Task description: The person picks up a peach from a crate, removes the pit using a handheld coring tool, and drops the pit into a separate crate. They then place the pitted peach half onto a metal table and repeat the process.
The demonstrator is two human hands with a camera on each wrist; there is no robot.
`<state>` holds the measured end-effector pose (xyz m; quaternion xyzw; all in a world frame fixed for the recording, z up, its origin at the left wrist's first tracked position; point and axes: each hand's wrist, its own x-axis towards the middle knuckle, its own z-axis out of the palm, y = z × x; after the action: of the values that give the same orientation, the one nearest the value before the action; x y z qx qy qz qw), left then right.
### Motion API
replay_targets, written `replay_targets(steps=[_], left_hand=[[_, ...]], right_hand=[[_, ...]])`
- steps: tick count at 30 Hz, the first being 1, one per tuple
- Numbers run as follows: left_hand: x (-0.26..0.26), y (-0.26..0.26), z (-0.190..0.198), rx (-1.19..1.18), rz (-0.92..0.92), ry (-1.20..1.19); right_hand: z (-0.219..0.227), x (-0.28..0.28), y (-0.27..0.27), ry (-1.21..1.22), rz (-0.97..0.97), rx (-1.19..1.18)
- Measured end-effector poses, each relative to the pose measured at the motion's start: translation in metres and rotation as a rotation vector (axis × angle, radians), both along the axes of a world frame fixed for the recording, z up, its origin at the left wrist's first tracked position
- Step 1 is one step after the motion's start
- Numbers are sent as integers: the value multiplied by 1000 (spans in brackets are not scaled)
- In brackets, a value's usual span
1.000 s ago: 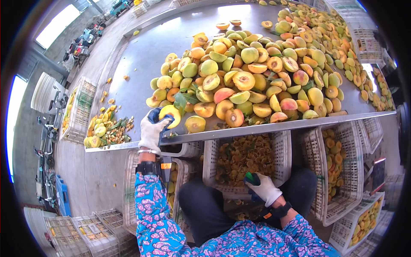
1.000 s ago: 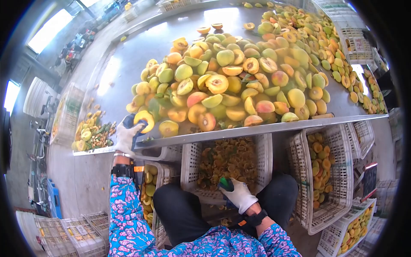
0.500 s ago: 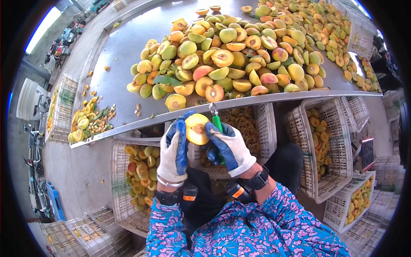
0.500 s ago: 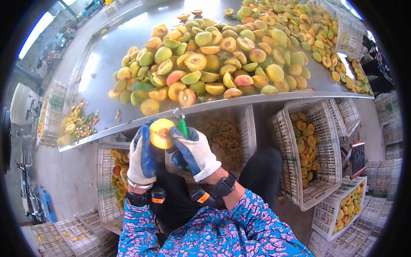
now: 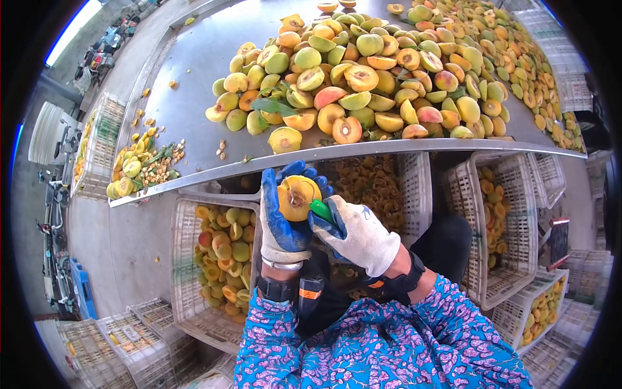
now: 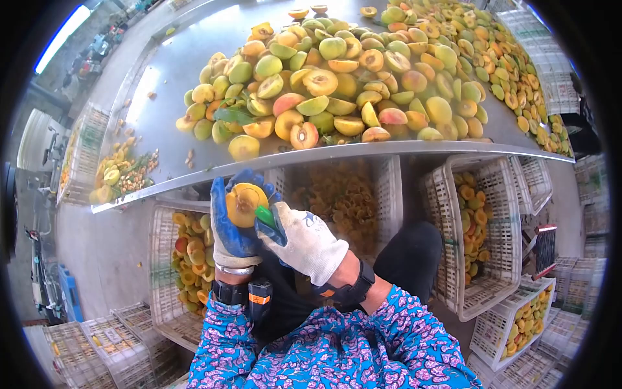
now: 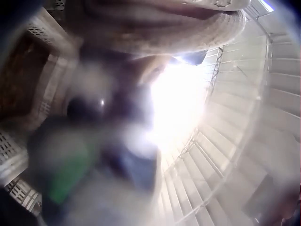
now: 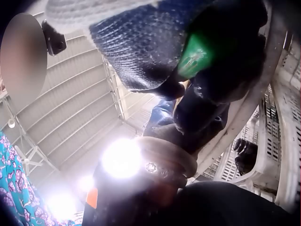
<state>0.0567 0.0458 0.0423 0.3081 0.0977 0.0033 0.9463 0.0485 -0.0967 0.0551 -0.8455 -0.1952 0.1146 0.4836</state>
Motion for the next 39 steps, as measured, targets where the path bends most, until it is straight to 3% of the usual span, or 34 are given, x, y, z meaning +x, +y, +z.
replay_targets(steps=[13, 16, 19, 22, 24, 25, 28, 31, 32, 35, 36, 39], left_hand=[[-2, -7, 5, 166, 41, 119], [0, -6, -2, 260, 44, 99], [0, -6, 0, 454, 47, 61], [2, -4, 0, 480, -69, 104], [2, 1, -3, 457, -189, 66], [2, -2, -4, 362, -163, 66], [1, -13, -2, 181, -122, -9], [-7, -16, 0, 344, -69, -31], [-9, -15, 8, 573, -66, -140], [-1, -1, 8, 473, -325, 26], [3, 2, 12, 575, -404, 11], [10, 9, 16, 522, -572, 21]], right_hand=[[-4, 2, -3, 38, 132, -177], [-3, 0, -1, 115, 146, -231], [-7, -3, -3, 168, 148, -133], [-17, -3, -10, 341, 199, 80], [-7, -5, -15, 776, 135, 270], [-2, -5, -16, 991, 102, 369], [1, -11, -16, 1128, 39, 588], [3, -16, -19, 1296, 68, 730], [2, -18, -19, 1282, 66, 720], [4, -20, -24, 1227, 93, 551], [3, -17, -29, 1346, 140, 658], [1, -16, -34, 1630, 266, 909]])
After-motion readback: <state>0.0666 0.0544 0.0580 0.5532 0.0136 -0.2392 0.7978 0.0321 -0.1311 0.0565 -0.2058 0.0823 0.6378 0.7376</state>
